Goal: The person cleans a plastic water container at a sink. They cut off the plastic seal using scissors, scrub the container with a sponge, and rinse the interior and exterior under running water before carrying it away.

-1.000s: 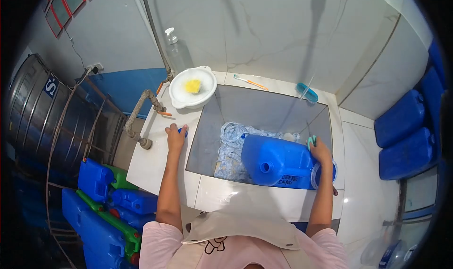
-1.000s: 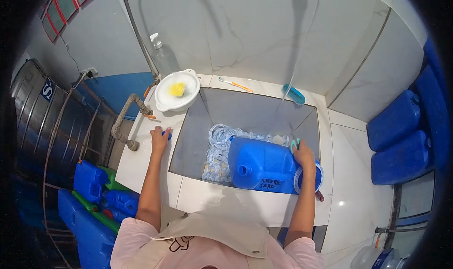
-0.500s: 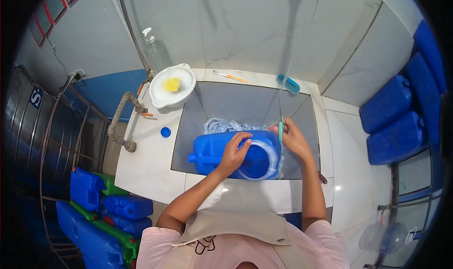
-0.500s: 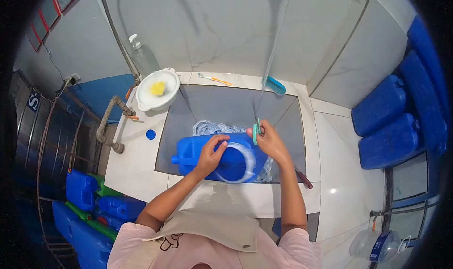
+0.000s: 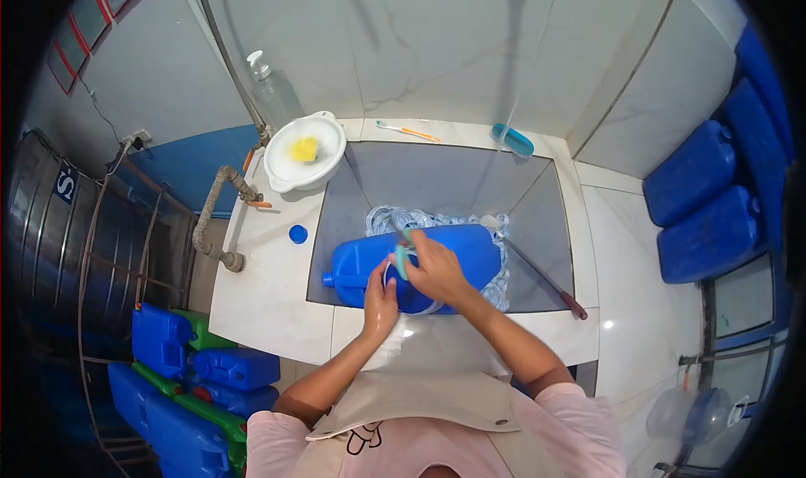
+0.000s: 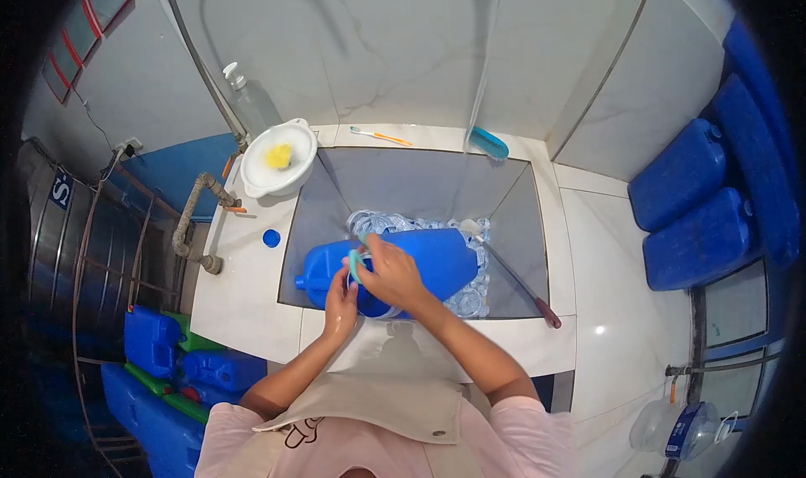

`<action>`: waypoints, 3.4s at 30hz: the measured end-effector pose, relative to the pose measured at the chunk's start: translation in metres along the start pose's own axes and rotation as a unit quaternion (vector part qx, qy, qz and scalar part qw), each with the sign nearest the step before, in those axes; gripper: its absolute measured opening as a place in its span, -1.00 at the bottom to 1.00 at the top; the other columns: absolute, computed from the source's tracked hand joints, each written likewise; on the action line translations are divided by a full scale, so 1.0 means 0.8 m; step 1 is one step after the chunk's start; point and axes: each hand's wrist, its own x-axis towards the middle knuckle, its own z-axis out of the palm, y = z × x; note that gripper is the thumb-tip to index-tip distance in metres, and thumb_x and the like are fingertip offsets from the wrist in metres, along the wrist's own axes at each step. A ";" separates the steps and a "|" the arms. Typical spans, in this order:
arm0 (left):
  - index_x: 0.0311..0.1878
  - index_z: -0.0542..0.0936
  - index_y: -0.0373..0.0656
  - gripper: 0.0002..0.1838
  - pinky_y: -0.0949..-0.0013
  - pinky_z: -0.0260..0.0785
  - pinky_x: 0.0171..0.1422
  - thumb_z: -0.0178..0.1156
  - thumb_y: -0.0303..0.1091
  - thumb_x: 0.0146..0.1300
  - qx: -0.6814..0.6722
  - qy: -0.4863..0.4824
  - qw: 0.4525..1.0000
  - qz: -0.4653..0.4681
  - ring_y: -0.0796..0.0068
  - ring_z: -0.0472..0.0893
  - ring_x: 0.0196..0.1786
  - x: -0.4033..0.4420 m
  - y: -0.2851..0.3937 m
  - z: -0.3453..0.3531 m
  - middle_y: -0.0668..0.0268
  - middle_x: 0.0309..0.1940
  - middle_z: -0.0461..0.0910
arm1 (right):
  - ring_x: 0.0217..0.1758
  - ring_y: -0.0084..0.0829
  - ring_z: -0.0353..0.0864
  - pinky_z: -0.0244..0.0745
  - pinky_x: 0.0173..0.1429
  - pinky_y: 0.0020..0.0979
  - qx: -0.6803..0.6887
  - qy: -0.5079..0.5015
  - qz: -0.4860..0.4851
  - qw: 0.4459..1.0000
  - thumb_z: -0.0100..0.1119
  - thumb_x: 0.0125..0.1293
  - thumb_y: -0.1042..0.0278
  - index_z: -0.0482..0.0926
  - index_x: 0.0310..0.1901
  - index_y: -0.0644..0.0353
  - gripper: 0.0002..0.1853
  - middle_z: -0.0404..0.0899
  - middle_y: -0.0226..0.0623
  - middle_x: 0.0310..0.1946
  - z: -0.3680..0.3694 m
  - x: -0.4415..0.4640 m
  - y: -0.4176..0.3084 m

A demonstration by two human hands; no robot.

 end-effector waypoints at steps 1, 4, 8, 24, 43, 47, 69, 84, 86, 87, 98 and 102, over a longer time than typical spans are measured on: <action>0.21 0.28 -0.41 -0.51 0.27 0.24 0.18 0.05 -0.29 0.31 0.134 -0.056 0.989 0.009 0.13 0.43 0.09 -0.010 0.020 -0.010 -0.07 0.08 0.39 | -0.16 -0.02 0.56 0.43 -0.10 -0.14 -0.029 -0.132 0.031 0.990 0.09 0.22 0.02 0.35 -0.15 0.27 -0.57 0.58 -0.02 -0.27 -0.007 0.018 -0.009; 0.21 0.22 -0.48 -0.31 0.13 0.20 0.22 0.15 -0.10 0.22 0.286 -0.137 0.948 0.019 -0.16 0.35 0.09 -0.011 0.062 -0.022 -0.24 0.06 0.29 | -0.18 0.05 0.56 0.42 -0.15 -0.12 -0.055 -0.310 0.075 0.946 -0.02 0.22 -0.21 0.34 -0.17 0.27 -0.43 0.57 0.07 -0.31 0.004 0.055 0.001; 0.19 0.24 -0.36 -0.30 0.09 0.31 0.06 0.22 -0.05 0.15 0.374 -0.131 0.876 0.274 -0.11 0.42 0.01 0.033 0.090 -0.006 -0.14 -0.01 0.36 | -0.14 0.00 0.57 0.43 -0.07 -0.19 0.166 -0.203 0.086 0.961 0.05 0.24 -0.12 0.35 -0.13 0.27 -0.48 0.55 0.09 -0.26 0.021 0.051 0.043; 0.12 0.25 -0.43 -0.33 -0.01 0.39 -0.18 -0.10 0.10 0.33 0.458 -0.359 0.806 -0.111 -0.16 0.56 -0.22 0.005 0.098 -0.030 -0.21 -0.29 0.53 | -0.19 -0.24 0.58 0.42 0.00 -0.32 0.030 -0.423 0.024 0.905 -0.03 0.30 -0.14 0.39 -0.11 0.31 -0.46 0.57 -0.11 -0.25 0.044 0.089 0.023; -0.27 0.37 -0.40 -0.41 0.06 0.42 -0.48 -0.05 0.12 0.30 0.320 -0.225 0.914 -0.108 -0.08 0.59 -0.48 0.037 0.064 -0.016 -0.08 -0.63 0.53 | -0.15 0.02 0.55 0.43 -0.05 -0.16 -0.004 -0.139 0.041 0.989 0.00 0.31 0.06 0.29 -0.01 0.28 -0.57 0.53 0.00 -0.19 -0.003 0.022 0.000; -0.28 0.41 -0.38 -0.47 0.13 0.42 -0.44 0.01 0.06 0.29 0.205 -0.355 0.832 -0.372 0.01 0.57 -0.53 0.010 0.075 -0.036 0.02 -0.73 0.49 | -0.34 -0.22 0.62 0.49 -0.17 -0.29 0.224 -0.441 0.112 0.862 -0.03 0.31 -0.12 0.35 -0.07 0.29 -0.48 0.55 -0.07 -0.24 0.052 0.093 0.025; -0.08 0.36 -0.44 -0.25 0.38 0.42 -0.66 -0.41 0.24 0.36 -0.044 -0.295 0.847 -0.441 0.31 0.55 -0.68 0.006 0.042 -0.037 0.01 -0.65 0.51 | -0.20 0.07 0.57 0.44 -0.15 -0.13 -0.019 -0.338 0.049 0.940 0.09 0.26 0.05 0.31 -0.05 0.27 -0.56 0.58 0.02 -0.29 0.015 0.064 -0.012; 0.09 0.39 -0.32 -0.56 0.45 0.45 0.02 0.24 -0.41 0.17 -0.263 -0.032 0.958 -0.111 0.52 0.58 -0.14 0.085 0.147 -0.077 0.21 -0.15 0.58 | -0.27 -0.56 0.50 0.38 -0.18 -0.55 0.368 -0.077 0.047 0.925 0.04 0.34 0.20 0.45 -0.23 0.25 -0.76 0.55 -0.30 -0.36 -0.043 0.065 -0.015; 0.06 0.40 -0.32 -0.59 0.46 0.45 -0.01 0.24 -0.41 0.18 -0.259 -0.015 0.961 -0.098 0.54 0.58 -0.15 0.093 0.158 -0.070 0.23 -0.15 0.58 | -0.48 -0.68 0.37 0.22 -0.43 -0.63 0.380 -0.207 0.115 0.894 0.05 0.32 0.09 0.51 -0.32 0.20 -0.70 0.57 -0.34 -0.46 -0.061 0.043 -0.021; 0.04 0.42 -0.32 -0.61 0.48 0.44 -0.03 0.24 -0.41 0.18 -0.240 0.000 0.968 -0.071 0.56 0.57 -0.16 0.099 0.158 -0.065 0.23 -0.17 0.58 | -0.60 -0.73 0.27 0.11 -0.56 -0.66 0.406 -0.279 0.171 0.853 0.06 0.31 0.03 0.53 -0.36 0.17 -0.67 0.58 -0.34 -0.51 -0.067 0.029 -0.029; 0.00 0.48 -0.30 -0.68 0.58 0.40 -0.10 0.22 -0.43 0.19 -0.240 -0.014 0.969 -0.065 0.66 0.56 -0.23 0.115 0.158 -0.029 0.32 -0.24 0.60 | -0.81 -0.75 0.11 0.00 -0.76 -0.68 0.569 -0.275 0.249 0.734 0.02 0.32 -0.04 0.50 -0.39 0.27 -0.56 0.54 -0.07 -0.58 -0.032 0.024 -0.019; 0.01 0.48 -0.30 -0.68 0.58 0.39 -0.11 0.22 -0.44 0.19 -0.225 0.001 0.973 -0.048 0.67 0.55 -0.23 0.115 0.162 -0.020 0.34 -0.23 0.60 | -0.81 -0.73 0.10 -0.02 -0.75 -0.66 0.565 -0.251 0.249 0.746 0.02 0.34 0.01 0.50 -0.38 0.25 -0.60 0.52 -0.14 -0.62 -0.027 0.026 -0.026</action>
